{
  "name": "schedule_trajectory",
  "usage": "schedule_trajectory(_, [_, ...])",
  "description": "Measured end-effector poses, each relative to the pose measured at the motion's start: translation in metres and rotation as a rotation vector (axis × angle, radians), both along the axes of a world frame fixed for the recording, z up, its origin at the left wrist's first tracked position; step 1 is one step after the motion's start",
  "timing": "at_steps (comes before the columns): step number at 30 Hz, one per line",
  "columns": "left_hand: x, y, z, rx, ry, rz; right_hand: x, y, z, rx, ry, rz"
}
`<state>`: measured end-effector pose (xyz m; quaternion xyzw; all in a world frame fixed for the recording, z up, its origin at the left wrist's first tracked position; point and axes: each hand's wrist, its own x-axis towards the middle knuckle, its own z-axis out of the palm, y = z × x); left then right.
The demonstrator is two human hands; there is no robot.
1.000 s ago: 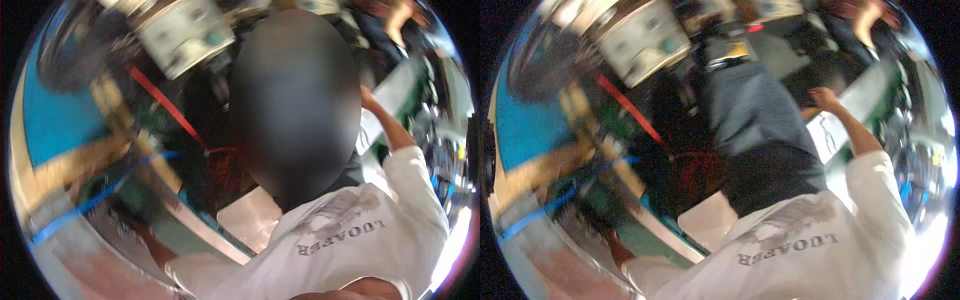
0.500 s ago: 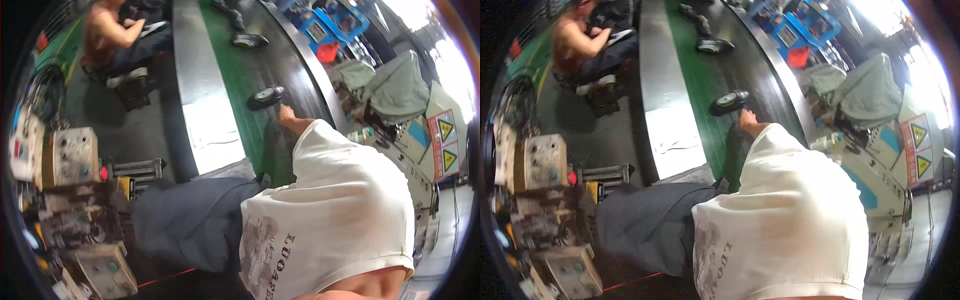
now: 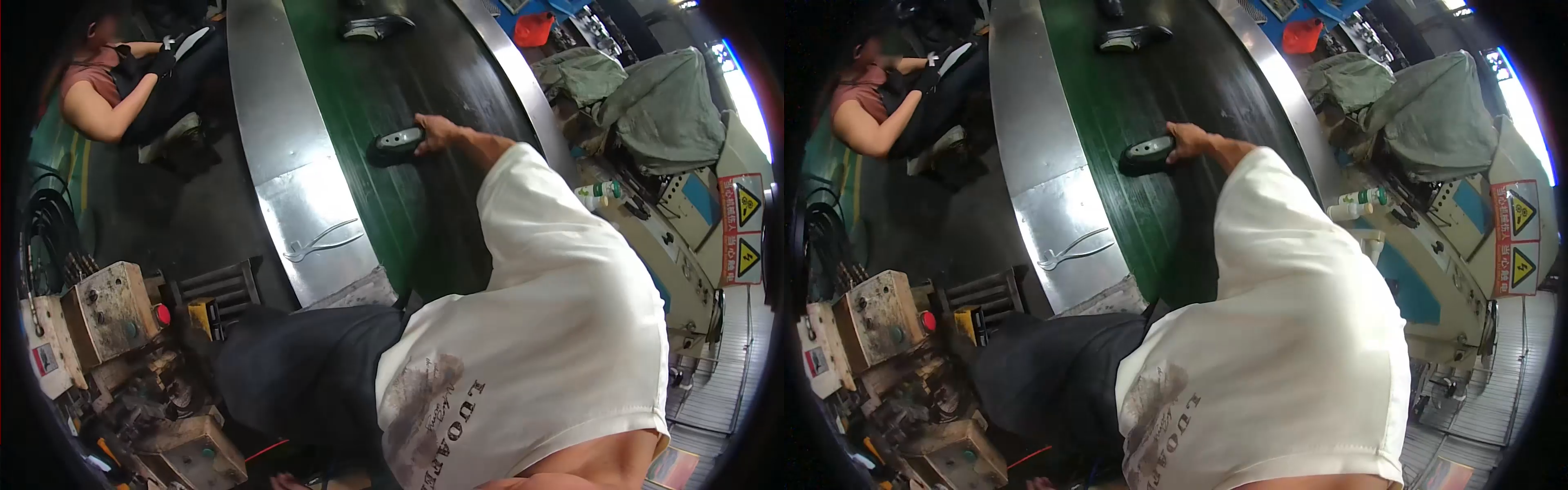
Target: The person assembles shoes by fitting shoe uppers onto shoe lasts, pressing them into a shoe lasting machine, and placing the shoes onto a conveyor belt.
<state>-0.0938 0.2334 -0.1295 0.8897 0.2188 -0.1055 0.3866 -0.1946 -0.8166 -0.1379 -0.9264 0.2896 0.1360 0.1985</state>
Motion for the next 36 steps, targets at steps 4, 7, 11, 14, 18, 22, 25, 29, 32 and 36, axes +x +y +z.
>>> schedule_trajectory(4, [0.101, -0.152, 0.026, -0.283, -0.299, -0.350, -0.020, 0.084, -0.023, 0.255, -0.287, -0.520])
schedule_trajectory(7, [0.138, -0.296, 0.063, -0.436, -0.276, -0.505, -0.020, 0.114, -0.049, 0.841, -0.490, -0.866])
schedule_trajectory(11, [0.152, -0.410, 0.091, -0.728, -0.274, -0.643, 0.011, 0.196, -0.011, 1.701, -0.533, -0.953])
schedule_trajectory(14, [0.150, -0.449, 0.126, -0.878, -0.285, -0.724, 0.057, 0.273, 0.021, 1.977, -0.470, -0.770])
schedule_trajectory(18, [0.154, -0.432, 0.152, -0.838, -0.377, -0.758, 0.126, 0.389, 0.055, 2.296, -0.210, -0.352])
schedule_trajectory(22, [0.161, -0.360, 0.146, -0.222, -0.738, -0.572, 0.161, 0.464, 0.086, 2.266, 0.301, -0.233])
schedule_trajectory(25, [0.142, -0.314, 0.126, 0.049, -0.841, -0.408, 0.159, 0.485, 0.095, 1.570, 0.208, 0.043])
schedule_trajectory(29, [0.114, -0.281, 0.130, 0.084, -0.772, -0.473, 0.153, 0.522, 0.138, 0.998, 0.106, 0.549])
schedule_trajectory(32, [0.105, -0.266, 0.163, 0.153, -0.812, -0.646, 0.156, 0.528, 0.142, 0.831, 0.001, 0.695])
schedule_trajectory(36, [0.107, -0.247, 0.195, 0.283, -0.848, -0.843, 0.166, 0.524, 0.150, 0.827, -0.043, 0.803])
